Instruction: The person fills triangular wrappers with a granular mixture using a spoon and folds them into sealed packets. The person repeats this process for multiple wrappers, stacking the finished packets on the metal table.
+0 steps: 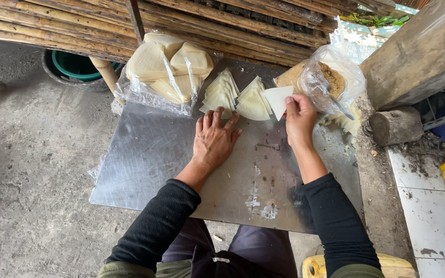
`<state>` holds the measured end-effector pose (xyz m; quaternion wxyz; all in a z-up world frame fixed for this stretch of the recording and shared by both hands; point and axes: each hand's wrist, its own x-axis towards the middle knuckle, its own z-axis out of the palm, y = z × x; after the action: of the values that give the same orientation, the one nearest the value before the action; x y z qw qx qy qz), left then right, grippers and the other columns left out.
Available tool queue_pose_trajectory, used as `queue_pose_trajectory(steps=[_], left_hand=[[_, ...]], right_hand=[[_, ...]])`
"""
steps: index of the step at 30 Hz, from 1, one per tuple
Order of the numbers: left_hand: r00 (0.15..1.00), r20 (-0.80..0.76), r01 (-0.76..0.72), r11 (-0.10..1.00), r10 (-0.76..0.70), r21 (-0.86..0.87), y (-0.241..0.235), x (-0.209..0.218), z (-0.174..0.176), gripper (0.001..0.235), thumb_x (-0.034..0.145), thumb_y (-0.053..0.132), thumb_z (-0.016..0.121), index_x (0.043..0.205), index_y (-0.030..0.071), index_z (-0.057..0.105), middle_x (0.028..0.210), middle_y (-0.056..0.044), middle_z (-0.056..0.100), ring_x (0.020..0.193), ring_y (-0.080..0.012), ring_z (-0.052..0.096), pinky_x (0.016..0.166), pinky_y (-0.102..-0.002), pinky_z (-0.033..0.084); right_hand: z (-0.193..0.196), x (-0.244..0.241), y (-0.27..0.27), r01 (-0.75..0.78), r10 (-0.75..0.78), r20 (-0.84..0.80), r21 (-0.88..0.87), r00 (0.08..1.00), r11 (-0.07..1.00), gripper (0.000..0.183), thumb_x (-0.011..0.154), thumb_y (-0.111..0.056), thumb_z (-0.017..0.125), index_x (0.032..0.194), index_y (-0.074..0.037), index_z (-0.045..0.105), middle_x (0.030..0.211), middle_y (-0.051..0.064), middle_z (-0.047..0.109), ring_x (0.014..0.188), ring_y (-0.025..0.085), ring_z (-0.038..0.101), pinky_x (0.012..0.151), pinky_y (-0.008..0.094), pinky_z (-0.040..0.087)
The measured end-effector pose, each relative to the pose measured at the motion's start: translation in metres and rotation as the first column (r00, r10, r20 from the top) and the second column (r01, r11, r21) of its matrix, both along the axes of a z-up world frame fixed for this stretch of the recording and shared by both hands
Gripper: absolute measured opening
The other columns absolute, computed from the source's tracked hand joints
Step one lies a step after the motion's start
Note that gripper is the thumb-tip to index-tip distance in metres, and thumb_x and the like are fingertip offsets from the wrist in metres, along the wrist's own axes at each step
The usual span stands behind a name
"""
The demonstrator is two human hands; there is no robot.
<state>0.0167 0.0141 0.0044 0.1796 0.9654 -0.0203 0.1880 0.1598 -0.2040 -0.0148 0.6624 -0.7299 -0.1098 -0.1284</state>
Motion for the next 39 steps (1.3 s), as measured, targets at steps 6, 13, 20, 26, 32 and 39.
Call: queue_pose_trajectory(steps=[6, 13, 20, 26, 32, 39], left_hand=[[0.997, 0.046, 0.074, 0.977, -0.066, -0.199, -0.001, -0.005, 0.005, 0.035, 0.102, 0.029, 0.057, 0.131, 0.013, 0.066, 0.136, -0.015, 0.059, 0.125, -0.0340, 0.054, 0.101, -0.047, 0.045], [0.957, -0.194, -0.060, 0.509, -0.214, -0.859, -0.005, -0.005, 0.016, 0.027, 0.100, 0.023, 0.060, 0.116, 0.001, 0.064, 0.079, -0.015, 0.075, 0.069, -0.0206, 0.078, 0.061, -0.035, 0.064], [0.979, -0.110, 0.062, 0.769, -0.171, -0.637, 0.003, -0.013, 0.014, 0.033, 0.086, 0.024, 0.078, 0.108, 0.002, 0.067, 0.080, -0.019, 0.076, 0.073, -0.0246, 0.076, 0.067, -0.036, 0.060], [0.981, -0.105, 0.062, 0.770, -0.166, -0.636, 0.002, -0.014, 0.003, 0.027, 0.081, 0.017, 0.078, 0.102, 0.003, 0.068, 0.085, -0.016, 0.075, 0.077, -0.0291, 0.075, 0.070, -0.038, 0.059], [0.975, -0.107, 0.086, 0.778, -0.193, -0.622, 0.003, -0.017, 0.011, 0.027, 0.082, 0.018, 0.079, 0.102, 0.004, 0.068, 0.086, -0.014, 0.076, 0.080, -0.0252, 0.076, 0.073, -0.037, 0.059], [0.969, -0.169, 0.039, 0.789, -0.179, -0.614, 0.008, -0.019, 0.017, 0.029, 0.081, 0.019, 0.080, 0.103, 0.004, 0.069, 0.089, -0.012, 0.076, 0.081, -0.0231, 0.075, 0.075, -0.036, 0.059]], right_hand=[[0.023, -0.027, -0.017, 0.275, 0.034, 0.526, -0.498, 0.850, 0.822, 0.005, 0.107, -0.007, 0.064, 0.111, -0.003, 0.066, 0.096, 0.008, 0.072, 0.080, 0.016, 0.067, 0.072, 0.031, 0.056], [0.031, -0.123, 0.020, 0.317, 0.576, 0.478, -0.876, 0.663, 0.363, 0.014, 0.090, -0.007, 0.071, 0.103, -0.003, 0.070, 0.092, 0.010, 0.071, 0.085, 0.022, 0.070, 0.076, 0.034, 0.058], [0.051, -0.135, 0.020, 0.295, 0.571, 0.517, -0.849, 0.638, 0.438, 0.023, 0.093, -0.026, 0.072, 0.105, -0.007, 0.070, 0.085, 0.006, 0.069, 0.079, 0.020, 0.067, 0.071, 0.037, 0.055], [0.089, -0.072, -0.074, 0.680, 0.004, 0.751, -0.601, 0.661, 0.419, 0.023, 0.107, -0.030, 0.075, 0.117, -0.009, 0.068, 0.106, 0.013, 0.068, 0.103, 0.025, 0.063, 0.093, 0.042, 0.052], [0.083, -0.043, -0.122, 0.373, -0.411, 0.105, -0.658, 0.906, 0.654, 0.039, 0.090, -0.024, 0.083, 0.121, -0.007, 0.066, 0.089, 0.009, 0.069, 0.076, 0.020, 0.064, 0.061, 0.037, 0.048], [0.031, -0.004, -0.112, 0.158, -0.169, 0.105, 0.111, 0.980, 0.981, 0.024, 0.104, -0.005, 0.077, 0.125, 0.002, 0.069, 0.092, 0.006, 0.070, 0.075, 0.009, 0.063, 0.066, 0.026, 0.053]])
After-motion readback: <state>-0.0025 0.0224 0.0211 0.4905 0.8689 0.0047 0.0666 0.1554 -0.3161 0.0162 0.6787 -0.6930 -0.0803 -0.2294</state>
